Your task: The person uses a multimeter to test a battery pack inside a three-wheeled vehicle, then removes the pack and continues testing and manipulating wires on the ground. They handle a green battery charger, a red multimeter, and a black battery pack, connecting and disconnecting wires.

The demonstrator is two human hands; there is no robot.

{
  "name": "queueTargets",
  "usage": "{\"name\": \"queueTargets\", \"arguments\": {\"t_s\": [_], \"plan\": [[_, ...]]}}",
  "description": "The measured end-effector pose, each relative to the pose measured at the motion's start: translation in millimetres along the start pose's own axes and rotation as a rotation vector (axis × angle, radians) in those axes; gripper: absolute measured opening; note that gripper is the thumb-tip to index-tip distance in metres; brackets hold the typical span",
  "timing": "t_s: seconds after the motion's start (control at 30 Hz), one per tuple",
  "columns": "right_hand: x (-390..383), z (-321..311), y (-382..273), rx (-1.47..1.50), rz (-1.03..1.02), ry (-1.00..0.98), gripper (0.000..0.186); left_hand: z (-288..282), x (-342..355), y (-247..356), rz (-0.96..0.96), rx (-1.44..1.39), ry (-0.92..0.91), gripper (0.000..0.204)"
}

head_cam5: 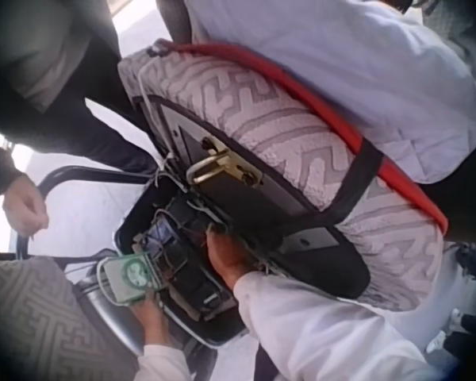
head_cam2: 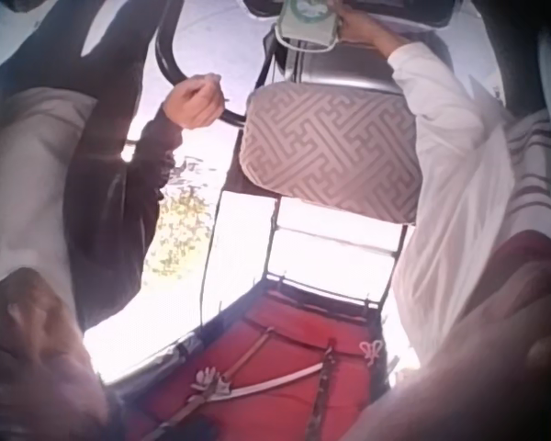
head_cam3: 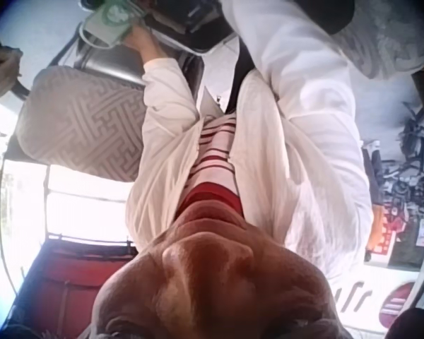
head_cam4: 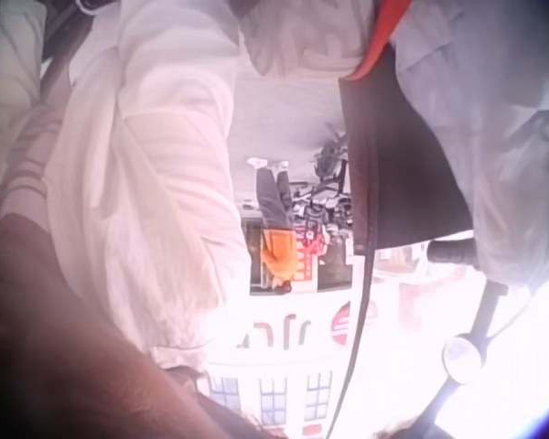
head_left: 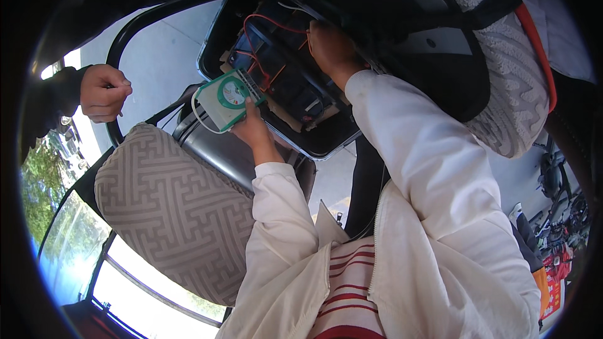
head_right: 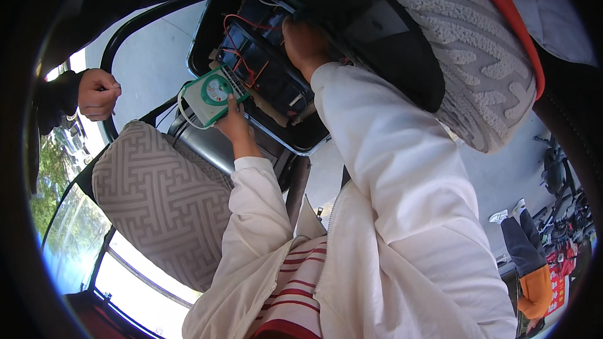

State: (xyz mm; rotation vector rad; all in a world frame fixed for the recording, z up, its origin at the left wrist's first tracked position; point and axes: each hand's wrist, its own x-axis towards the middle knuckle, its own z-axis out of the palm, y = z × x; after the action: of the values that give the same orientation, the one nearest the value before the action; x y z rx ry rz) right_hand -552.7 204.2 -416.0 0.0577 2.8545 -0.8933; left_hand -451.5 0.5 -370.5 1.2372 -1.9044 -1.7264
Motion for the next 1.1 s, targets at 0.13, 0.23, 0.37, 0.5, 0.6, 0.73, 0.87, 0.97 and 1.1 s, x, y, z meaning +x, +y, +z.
{"name": "queueTargets", "arguments": {"t_s": [0.13, 0.23, 0.37, 0.5, 0.6, 0.73, 0.87, 0.97, 1.1], "plan": [[-1.3, 0.8, -0.3, -0.006, -0.026, 0.057, 0.012, -0.6, 0.5, -0.7, -0.019, 0.028, 0.014, 0.065], [-1.3, 4.0, 1.2, -0.001, -0.050, 0.076, 0.012, -6.9, 5.6, -5.0, -0.035, 0.013, -0.029, 0.075], [-1.5, 10.0, 7.9, 0.013, -0.061, 0.095, 0.012, -5.8, 5.0, -7.1, -0.018, 0.000, -0.054, 0.071], [-0.3, 3.5, 3.8, 0.015, -0.049, 0.047, 0.012, -13.0, 14.1, -16.0, 0.016, 0.088, -0.038, 0.065], [-2.6, -1.8, 1.4, 0.078, -0.013, -0.009, 0.018, -15.9, 15.4, -23.8, 0.034, 0.021, -0.030, 0.065], [-2.7, 1.0, 3.9, 0.028, -0.005, -0.010, 0.016, -12.2, 11.1, -18.1, 0.035, 0.025, -0.050, 0.064], [-3.6, 2.5, 2.7, 0.031, -0.027, 0.042, 0.012, -7.8, 10.8, -19.9, 0.097, -0.007, 0.010, 0.064], [-2.4, -1.5, 0.0, 0.009, -0.030, 0.006, 0.013, -12.3, 13.3, -20.8, 0.105, 0.028, -0.016, 0.065], [-2.9, -5.8, -4.9, -0.030, -0.009, -0.026, 0.014, -14.9, 17.6, -26.6, 0.151, 0.054, -0.007, 0.063]]}}
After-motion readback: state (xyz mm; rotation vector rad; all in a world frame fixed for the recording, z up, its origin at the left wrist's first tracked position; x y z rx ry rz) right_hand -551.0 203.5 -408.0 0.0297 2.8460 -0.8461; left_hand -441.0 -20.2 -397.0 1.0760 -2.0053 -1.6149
